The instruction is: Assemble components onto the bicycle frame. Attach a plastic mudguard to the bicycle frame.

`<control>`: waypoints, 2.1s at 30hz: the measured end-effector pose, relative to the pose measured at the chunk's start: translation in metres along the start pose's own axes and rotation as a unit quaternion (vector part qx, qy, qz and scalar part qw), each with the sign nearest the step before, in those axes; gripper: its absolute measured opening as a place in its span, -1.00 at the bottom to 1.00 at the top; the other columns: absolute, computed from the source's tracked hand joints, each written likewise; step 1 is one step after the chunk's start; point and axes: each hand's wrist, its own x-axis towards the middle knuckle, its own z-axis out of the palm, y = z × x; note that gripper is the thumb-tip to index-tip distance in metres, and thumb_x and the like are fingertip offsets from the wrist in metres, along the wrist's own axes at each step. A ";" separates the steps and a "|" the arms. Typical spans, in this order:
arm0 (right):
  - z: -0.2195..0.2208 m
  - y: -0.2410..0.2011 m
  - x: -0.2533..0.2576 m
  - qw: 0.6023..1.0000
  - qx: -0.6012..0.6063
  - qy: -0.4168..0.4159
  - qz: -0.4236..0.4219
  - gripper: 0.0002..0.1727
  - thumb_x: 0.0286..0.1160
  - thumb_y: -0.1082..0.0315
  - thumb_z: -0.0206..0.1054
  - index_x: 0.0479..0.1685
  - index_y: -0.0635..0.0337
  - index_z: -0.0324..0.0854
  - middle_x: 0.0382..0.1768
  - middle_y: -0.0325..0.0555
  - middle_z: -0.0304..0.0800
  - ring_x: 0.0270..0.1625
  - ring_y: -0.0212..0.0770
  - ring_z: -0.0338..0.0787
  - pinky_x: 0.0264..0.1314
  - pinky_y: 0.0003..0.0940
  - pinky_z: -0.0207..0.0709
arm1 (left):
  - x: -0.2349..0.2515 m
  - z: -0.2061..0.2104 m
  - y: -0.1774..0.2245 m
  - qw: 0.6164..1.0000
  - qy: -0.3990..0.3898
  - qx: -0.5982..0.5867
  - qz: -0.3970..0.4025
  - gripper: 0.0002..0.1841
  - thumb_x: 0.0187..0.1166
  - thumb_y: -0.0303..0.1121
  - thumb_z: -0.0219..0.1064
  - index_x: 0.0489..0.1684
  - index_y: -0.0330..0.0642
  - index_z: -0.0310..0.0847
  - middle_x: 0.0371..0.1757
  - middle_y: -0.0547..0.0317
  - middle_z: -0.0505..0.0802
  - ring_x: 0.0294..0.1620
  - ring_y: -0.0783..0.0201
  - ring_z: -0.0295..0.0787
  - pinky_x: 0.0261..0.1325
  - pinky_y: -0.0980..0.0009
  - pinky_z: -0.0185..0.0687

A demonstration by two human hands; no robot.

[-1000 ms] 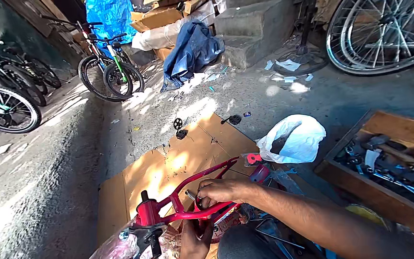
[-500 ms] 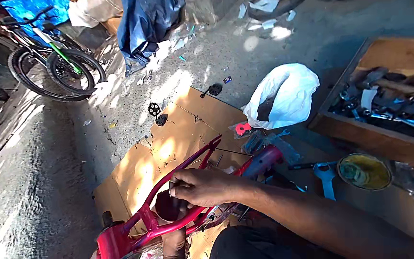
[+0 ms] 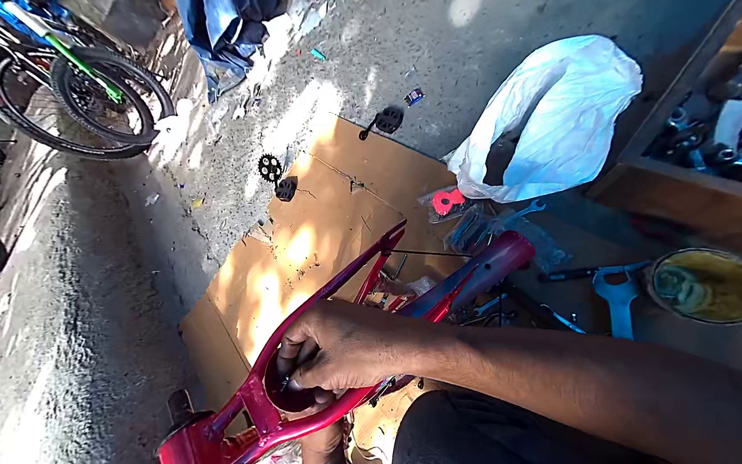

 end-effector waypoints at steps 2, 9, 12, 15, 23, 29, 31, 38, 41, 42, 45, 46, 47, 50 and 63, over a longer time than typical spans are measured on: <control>0.000 0.001 0.000 1.000 -0.007 -0.004 -0.009 -0.86 0.57 0.38 0.41 -0.04 0.23 0.73 -0.30 -0.16 0.81 -0.43 -0.43 0.73 -0.33 -0.44 0.67 | -0.001 0.003 0.001 1.000 -0.014 -0.007 0.015 -0.76 0.34 -0.04 0.61 -0.10 0.29 0.76 -0.24 0.63 0.90 -0.16 0.73 0.81 -0.03 0.66 0.73; 0.000 0.001 0.001 0.999 -0.042 0.010 -0.030 -0.86 0.57 0.31 0.43 -0.11 0.20 0.78 -0.29 -0.18 0.80 -0.26 -0.37 0.71 -0.18 -0.29 0.58 | -0.005 0.010 0.003 0.999 0.019 0.042 0.020 -0.65 0.30 -0.02 0.64 -0.02 0.25 0.68 -0.18 0.68 0.88 -0.05 0.72 0.79 0.11 0.62 0.71; -0.001 0.001 0.000 1.000 -0.026 -0.001 -0.015 -0.85 0.60 0.32 0.41 -0.05 0.21 0.76 -0.27 -0.17 0.82 -0.30 -0.40 0.75 -0.19 -0.36 0.67 | -0.006 -0.010 -0.012 0.998 -0.004 0.046 0.033 -0.60 0.39 -0.04 0.60 0.09 0.06 0.64 -0.13 0.52 0.87 0.02 0.59 0.80 0.20 0.49 0.71; -0.001 0.001 -0.001 0.999 -0.026 0.007 -0.019 -0.83 0.60 0.30 0.41 -0.05 0.21 0.75 -0.27 -0.18 0.80 -0.30 -0.40 0.73 -0.18 -0.35 0.63 | -0.004 0.005 -0.006 0.999 0.022 0.036 0.033 -0.55 0.26 0.02 0.66 0.08 0.22 0.65 -0.11 0.64 0.88 0.02 0.67 0.79 0.16 0.57 0.72; 0.001 0.000 0.002 0.999 -0.046 0.004 -0.020 -0.85 0.55 0.31 0.46 -0.08 0.18 0.78 -0.26 -0.20 0.82 -0.25 -0.40 0.74 -0.15 -0.33 0.63 | -0.008 0.002 -0.007 0.998 0.047 0.039 0.007 -0.53 0.26 -0.15 0.69 0.09 0.09 0.60 -0.14 0.60 0.87 -0.02 0.67 0.78 0.15 0.58 0.70; 0.001 -0.003 0.000 0.995 -0.090 0.029 -0.009 -0.85 0.51 0.24 0.49 -0.22 0.13 0.81 -0.34 -0.24 0.78 -0.25 -0.36 0.69 -0.18 -0.22 0.53 | -0.003 0.014 0.000 0.995 0.065 0.078 -0.005 -0.29 0.15 -0.09 0.73 0.25 -0.06 0.43 -0.06 0.57 0.82 0.07 0.66 0.75 0.21 0.58 0.67; 0.001 -0.003 0.002 0.997 -0.075 0.020 0.002 -0.85 0.53 0.26 0.48 -0.21 0.16 0.82 -0.35 -0.23 0.78 -0.30 -0.39 0.67 -0.21 -0.27 0.52 | -0.001 0.014 0.000 0.995 0.078 0.069 -0.001 -0.25 0.05 0.01 0.78 0.18 -0.06 0.46 -0.13 0.53 0.83 -0.01 0.62 0.78 0.10 0.54 0.73; -0.001 -0.007 0.002 0.999 -0.001 -0.003 0.040 -0.84 0.57 0.31 0.45 -0.13 0.24 0.79 -0.39 -0.22 0.77 -0.47 -0.48 0.67 -0.37 -0.52 0.61 | -0.001 0.007 0.003 0.998 0.031 0.047 -0.005 -0.53 0.18 -0.09 0.72 -0.08 0.02 0.57 -0.28 0.57 0.84 -0.14 0.63 0.79 0.05 0.56 0.72; 0.000 -0.007 0.003 0.999 -0.019 0.001 0.028 -0.84 0.57 0.31 0.44 -0.17 0.25 0.78 -0.41 -0.22 0.76 -0.47 -0.49 0.65 -0.37 -0.50 0.57 | -0.002 0.020 0.015 0.994 0.070 0.070 -0.040 -0.47 0.08 -0.12 0.74 -0.09 -0.01 0.53 -0.34 0.61 0.81 -0.18 0.68 0.78 0.02 0.60 0.71; 0.001 -0.006 0.003 0.999 -0.025 0.003 0.023 -0.84 0.58 0.30 0.44 -0.19 0.24 0.78 -0.42 -0.23 0.76 -0.47 -0.49 0.65 -0.38 -0.50 0.56 | -0.004 0.011 0.006 0.995 0.068 0.069 -0.028 -0.48 0.12 -0.13 0.73 -0.04 -0.04 0.56 -0.29 0.56 0.83 -0.14 0.65 0.80 0.04 0.58 0.71; 0.000 -0.005 0.004 0.999 -0.028 0.003 0.021 -0.83 0.58 0.29 0.44 -0.17 0.23 0.79 -0.40 -0.22 0.77 -0.45 -0.47 0.67 -0.36 -0.48 0.59 | -0.008 0.006 0.002 0.991 0.096 0.072 -0.062 -0.46 0.15 -0.37 0.68 0.07 -0.16 0.47 -0.23 0.45 0.83 -0.12 0.61 0.78 0.08 0.55 0.74; 0.000 -0.005 0.003 1.000 -0.021 -0.002 0.020 -0.83 0.59 0.30 0.43 -0.14 0.25 0.78 -0.38 -0.21 0.77 -0.43 -0.47 0.68 -0.35 -0.48 0.61 | -0.006 0.016 0.014 0.989 0.112 0.058 -0.075 -0.51 0.09 -0.47 0.65 -0.04 -0.13 0.49 -0.31 0.47 0.85 -0.20 0.61 0.82 0.02 0.54 0.79; 0.000 -0.005 0.003 1.000 -0.015 -0.006 0.014 -0.82 0.59 0.31 0.43 -0.14 0.27 0.77 -0.38 -0.20 0.76 -0.44 -0.47 0.69 -0.36 -0.49 0.61 | -0.004 0.021 0.019 0.992 0.104 0.044 -0.064 -0.56 0.09 -0.47 0.65 -0.11 -0.08 0.51 -0.35 0.50 0.85 -0.23 0.61 0.82 -0.01 0.55 0.79; -0.001 -0.003 0.004 1.000 -0.008 -0.014 -0.006 -0.82 0.59 0.32 0.43 -0.17 0.29 0.77 -0.39 -0.18 0.77 -0.43 -0.47 0.67 -0.34 -0.50 0.58 | -0.002 0.014 0.015 0.999 0.043 0.029 -0.011 -0.60 0.19 -0.26 0.71 -0.10 0.00 0.61 -0.28 0.49 0.88 -0.16 0.58 0.83 0.03 0.55 0.76; 0.004 -0.002 0.005 0.999 -0.042 0.012 -0.004 -0.83 0.55 0.29 0.46 -0.13 0.24 0.79 -0.35 -0.17 0.81 -0.45 -0.45 0.71 -0.31 -0.47 0.65 | 0.000 0.017 0.007 0.996 0.068 0.063 -0.005 -0.49 0.14 -0.15 0.74 -0.08 -0.03 0.51 -0.36 0.60 0.78 -0.26 0.68 0.74 -0.07 0.61 0.73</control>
